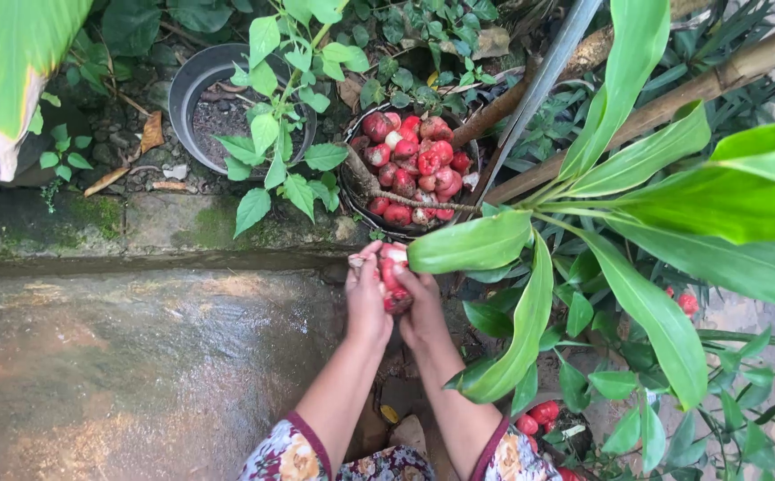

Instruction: Picking up fallen fruit and leaves from the ground into containers in a garden.

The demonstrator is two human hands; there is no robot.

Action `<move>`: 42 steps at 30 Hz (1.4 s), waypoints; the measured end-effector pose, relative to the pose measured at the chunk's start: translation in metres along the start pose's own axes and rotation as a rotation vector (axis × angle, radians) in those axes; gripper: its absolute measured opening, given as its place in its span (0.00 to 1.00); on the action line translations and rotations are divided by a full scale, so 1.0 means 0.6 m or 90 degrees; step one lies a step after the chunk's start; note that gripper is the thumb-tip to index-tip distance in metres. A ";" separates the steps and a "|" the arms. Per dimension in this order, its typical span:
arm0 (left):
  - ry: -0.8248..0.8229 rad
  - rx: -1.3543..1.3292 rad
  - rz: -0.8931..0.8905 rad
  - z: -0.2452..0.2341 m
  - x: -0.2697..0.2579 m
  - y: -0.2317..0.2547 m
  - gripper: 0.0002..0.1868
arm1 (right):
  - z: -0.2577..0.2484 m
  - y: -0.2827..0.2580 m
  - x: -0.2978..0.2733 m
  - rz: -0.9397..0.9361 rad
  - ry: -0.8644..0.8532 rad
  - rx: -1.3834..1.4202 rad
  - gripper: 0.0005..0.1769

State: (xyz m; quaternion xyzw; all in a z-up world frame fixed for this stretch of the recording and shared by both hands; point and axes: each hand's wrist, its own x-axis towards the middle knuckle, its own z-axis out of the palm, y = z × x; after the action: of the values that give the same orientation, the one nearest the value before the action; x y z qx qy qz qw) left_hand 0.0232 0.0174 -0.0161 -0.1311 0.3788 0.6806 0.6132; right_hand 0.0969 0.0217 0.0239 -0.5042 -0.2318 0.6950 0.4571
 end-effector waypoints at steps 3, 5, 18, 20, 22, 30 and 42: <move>-0.007 0.036 0.015 0.015 0.043 -0.055 0.16 | -0.063 0.013 0.055 0.027 0.024 0.143 0.26; -0.010 0.050 0.037 0.034 0.050 -0.070 0.16 | -0.096 0.018 0.088 0.051 0.015 0.200 0.25; -0.025 -0.106 0.017 0.090 0.109 -0.038 0.21 | -0.179 0.032 0.301 0.014 -0.010 0.405 0.16; -0.031 -0.115 -0.005 0.079 0.116 -0.029 0.21 | -0.143 -0.001 0.295 0.011 0.004 0.386 0.16; -0.035 -0.126 -0.027 0.067 0.125 -0.029 0.22 | -0.106 -0.031 0.289 0.009 0.017 0.365 0.16; -0.062 -0.144 -0.117 0.052 0.141 -0.029 0.25 | -0.052 -0.052 0.279 0.038 0.182 0.405 0.19; -0.032 -0.112 -0.156 -0.013 0.189 -0.074 0.23 | -0.121 -0.023 0.299 -0.003 0.311 0.284 0.20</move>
State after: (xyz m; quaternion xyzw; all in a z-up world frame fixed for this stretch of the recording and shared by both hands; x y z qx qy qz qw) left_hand 0.0382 0.0936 -0.1101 -0.2123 0.2835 0.6345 0.6871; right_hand 0.1554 0.1739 -0.0809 -0.5429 0.0417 0.5860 0.6001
